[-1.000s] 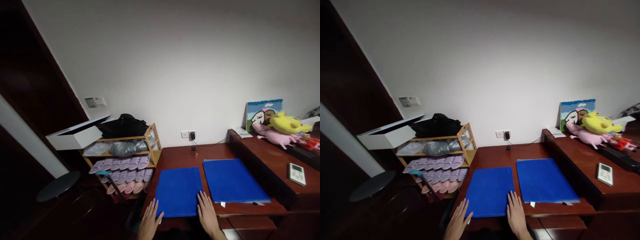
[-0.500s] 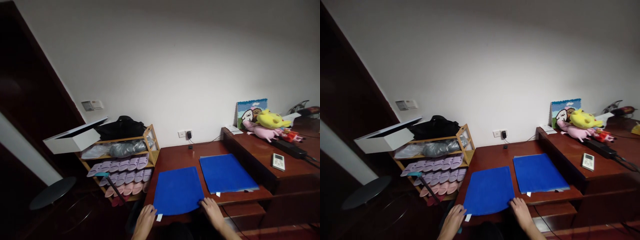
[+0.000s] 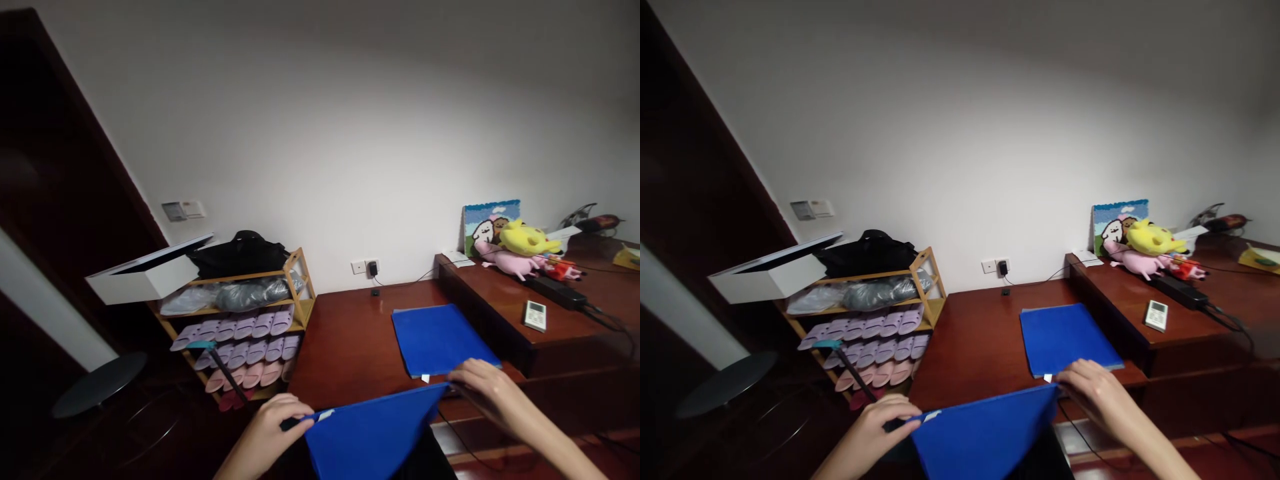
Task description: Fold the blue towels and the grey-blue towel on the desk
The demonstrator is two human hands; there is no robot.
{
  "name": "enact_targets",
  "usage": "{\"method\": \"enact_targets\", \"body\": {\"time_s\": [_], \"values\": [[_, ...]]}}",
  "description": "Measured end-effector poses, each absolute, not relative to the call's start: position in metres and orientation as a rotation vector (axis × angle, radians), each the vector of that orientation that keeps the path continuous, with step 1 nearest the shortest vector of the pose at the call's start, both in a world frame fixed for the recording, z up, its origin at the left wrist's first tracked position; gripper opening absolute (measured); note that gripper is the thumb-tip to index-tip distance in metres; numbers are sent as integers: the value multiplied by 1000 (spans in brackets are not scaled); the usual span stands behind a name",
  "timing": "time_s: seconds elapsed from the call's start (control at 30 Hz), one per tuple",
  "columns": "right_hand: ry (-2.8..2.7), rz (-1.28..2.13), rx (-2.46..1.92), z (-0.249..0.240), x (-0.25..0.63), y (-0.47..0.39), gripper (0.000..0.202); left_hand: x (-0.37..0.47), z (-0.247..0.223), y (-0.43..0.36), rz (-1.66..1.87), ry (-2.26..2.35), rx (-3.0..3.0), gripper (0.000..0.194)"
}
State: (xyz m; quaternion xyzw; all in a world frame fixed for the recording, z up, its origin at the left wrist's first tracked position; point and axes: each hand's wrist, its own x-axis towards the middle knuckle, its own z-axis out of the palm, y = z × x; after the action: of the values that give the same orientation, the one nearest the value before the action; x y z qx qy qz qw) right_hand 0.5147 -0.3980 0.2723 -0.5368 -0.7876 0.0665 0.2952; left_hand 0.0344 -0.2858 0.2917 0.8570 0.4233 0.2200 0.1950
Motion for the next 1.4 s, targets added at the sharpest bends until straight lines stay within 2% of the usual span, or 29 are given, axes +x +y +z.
{"method": "enact_targets", "body": {"time_s": [0.2,0.37,0.57,0.7,0.83,0.97,1.13,1.23,1.4], "values": [[-2007,274,-1559,294,566,-405,37,106,313,-268,383,1057,2243,26],[-1932,341,-1637,298,624,-352,37,179,324,-210,379,895,2284,31],[-1806,-185,-1664,339,693,-256,29,267,361,-125,744,944,2474,33],[-1678,-342,-1688,348,721,-216,30,311,368,-101,952,1075,2512,29],[-1581,-340,-1711,299,732,-216,32,332,322,-105,1076,1050,2564,28],[-1485,-215,-1800,191,726,-245,35,338,215,-126,977,911,2599,29],[-1394,83,-1937,52,714,-283,35,339,85,-161,718,1054,2673,27],[-1383,101,-1899,16,714,-293,36,338,56,-169,706,1120,2683,26],[-1354,46,-1886,21,717,-297,36,338,65,-168,743,1085,2728,28]]}}
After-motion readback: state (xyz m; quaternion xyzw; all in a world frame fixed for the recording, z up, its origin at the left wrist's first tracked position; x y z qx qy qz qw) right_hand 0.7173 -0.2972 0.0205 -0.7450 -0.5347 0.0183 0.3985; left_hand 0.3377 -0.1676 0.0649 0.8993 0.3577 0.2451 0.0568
